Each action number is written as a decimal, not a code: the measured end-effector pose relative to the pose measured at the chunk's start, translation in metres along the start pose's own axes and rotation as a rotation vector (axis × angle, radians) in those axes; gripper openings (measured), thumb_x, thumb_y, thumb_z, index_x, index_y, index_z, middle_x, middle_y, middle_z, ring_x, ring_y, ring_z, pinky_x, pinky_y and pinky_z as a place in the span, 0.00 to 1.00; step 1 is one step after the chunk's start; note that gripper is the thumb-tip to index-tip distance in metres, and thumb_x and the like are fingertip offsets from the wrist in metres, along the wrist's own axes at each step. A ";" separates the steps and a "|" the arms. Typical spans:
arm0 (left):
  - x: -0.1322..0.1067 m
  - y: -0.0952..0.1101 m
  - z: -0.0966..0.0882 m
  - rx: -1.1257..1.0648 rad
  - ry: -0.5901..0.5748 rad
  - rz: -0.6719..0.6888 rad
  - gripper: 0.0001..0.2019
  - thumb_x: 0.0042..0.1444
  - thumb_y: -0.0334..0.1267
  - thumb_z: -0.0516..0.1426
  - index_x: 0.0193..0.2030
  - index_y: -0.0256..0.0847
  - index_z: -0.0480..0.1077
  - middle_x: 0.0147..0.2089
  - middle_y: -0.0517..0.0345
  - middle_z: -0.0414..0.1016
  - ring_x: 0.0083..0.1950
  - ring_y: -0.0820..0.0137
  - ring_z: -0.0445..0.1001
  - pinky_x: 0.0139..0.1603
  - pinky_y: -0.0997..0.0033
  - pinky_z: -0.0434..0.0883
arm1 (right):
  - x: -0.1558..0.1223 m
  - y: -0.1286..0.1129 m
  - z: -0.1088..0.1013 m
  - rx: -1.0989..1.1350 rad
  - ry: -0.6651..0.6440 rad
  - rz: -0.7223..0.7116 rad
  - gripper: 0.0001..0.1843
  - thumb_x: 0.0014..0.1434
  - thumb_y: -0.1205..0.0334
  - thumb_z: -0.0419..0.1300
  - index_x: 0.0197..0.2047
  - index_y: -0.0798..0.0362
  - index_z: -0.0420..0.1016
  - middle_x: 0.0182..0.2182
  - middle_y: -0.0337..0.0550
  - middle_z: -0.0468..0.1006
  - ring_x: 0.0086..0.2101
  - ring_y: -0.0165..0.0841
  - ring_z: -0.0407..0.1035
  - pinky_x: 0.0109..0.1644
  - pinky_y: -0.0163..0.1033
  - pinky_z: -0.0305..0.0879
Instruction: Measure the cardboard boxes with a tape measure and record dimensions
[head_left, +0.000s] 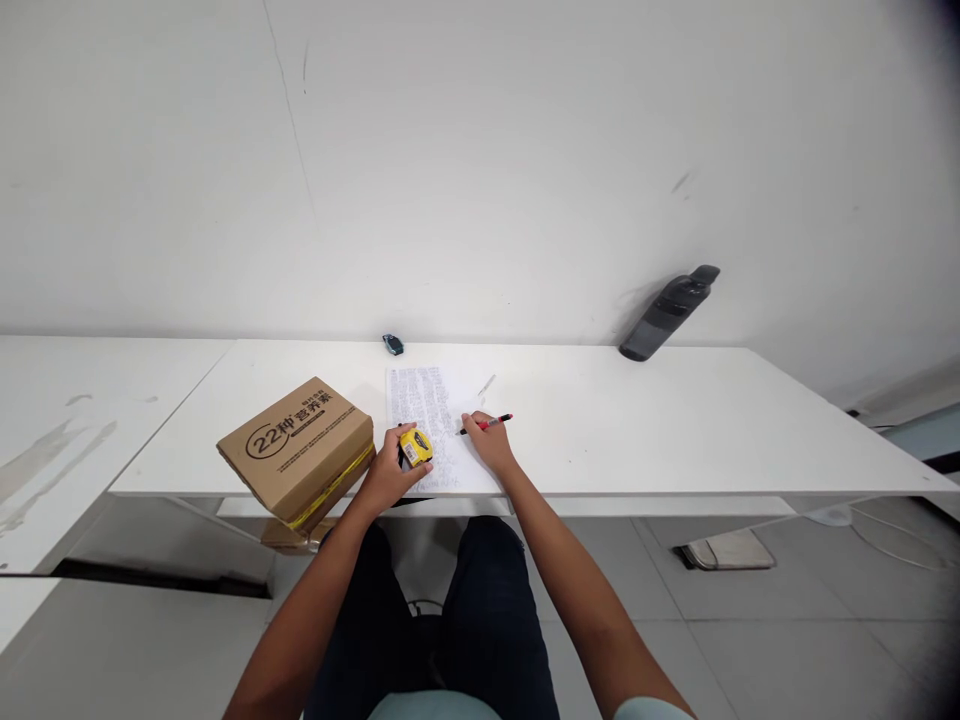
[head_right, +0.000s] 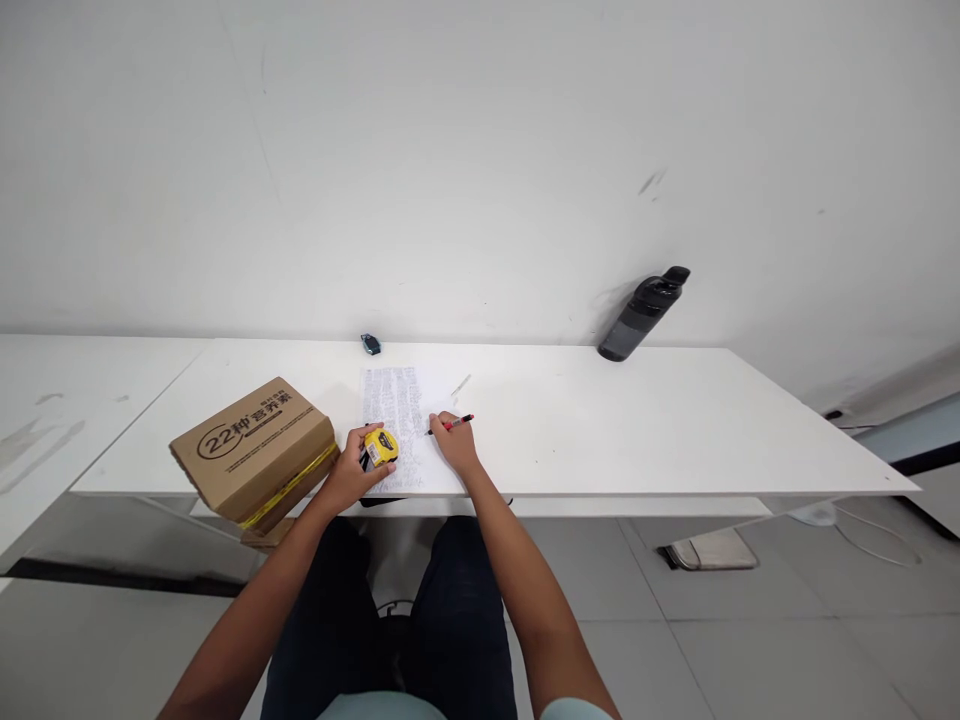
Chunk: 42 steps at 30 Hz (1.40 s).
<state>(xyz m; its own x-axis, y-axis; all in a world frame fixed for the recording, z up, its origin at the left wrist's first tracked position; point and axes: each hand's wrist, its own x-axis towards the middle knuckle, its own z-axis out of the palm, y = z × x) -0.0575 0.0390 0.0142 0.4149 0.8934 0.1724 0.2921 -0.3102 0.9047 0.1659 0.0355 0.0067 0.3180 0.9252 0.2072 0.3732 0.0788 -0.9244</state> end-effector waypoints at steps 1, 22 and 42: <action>0.000 0.001 0.000 0.001 0.007 -0.002 0.33 0.52 0.41 0.64 0.63 0.45 0.57 0.66 0.47 0.62 0.66 0.60 0.63 0.65 0.58 0.62 | 0.000 0.000 0.000 -0.004 0.002 -0.004 0.20 0.58 0.50 0.53 0.19 0.48 0.54 0.18 0.32 0.55 0.24 0.30 0.53 0.31 0.37 0.52; -0.001 0.007 0.000 0.052 0.036 -0.024 0.33 0.50 0.46 0.65 0.61 0.45 0.60 0.57 0.50 0.69 0.57 0.61 0.71 0.56 0.61 0.68 | 0.002 0.004 0.001 -0.095 0.032 -0.041 0.22 0.59 0.49 0.51 0.18 0.48 0.50 0.16 0.31 0.55 0.23 0.30 0.55 0.29 0.35 0.53; -0.132 0.082 -0.006 -0.003 0.272 0.098 0.32 0.52 0.55 0.61 0.62 0.47 0.64 0.62 0.46 0.68 0.62 0.52 0.67 0.62 0.51 0.66 | -0.030 -0.028 0.018 -0.375 -0.029 -0.281 0.27 0.60 0.69 0.47 0.63 0.53 0.64 0.50 0.56 0.70 0.47 0.44 0.68 0.47 0.48 0.67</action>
<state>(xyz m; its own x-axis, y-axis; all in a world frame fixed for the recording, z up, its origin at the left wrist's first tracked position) -0.0934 -0.1021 0.0675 0.1946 0.9136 0.3570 0.2588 -0.3989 0.8797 0.1300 0.0123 0.0209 0.1366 0.8978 0.4188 0.7323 0.1931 -0.6530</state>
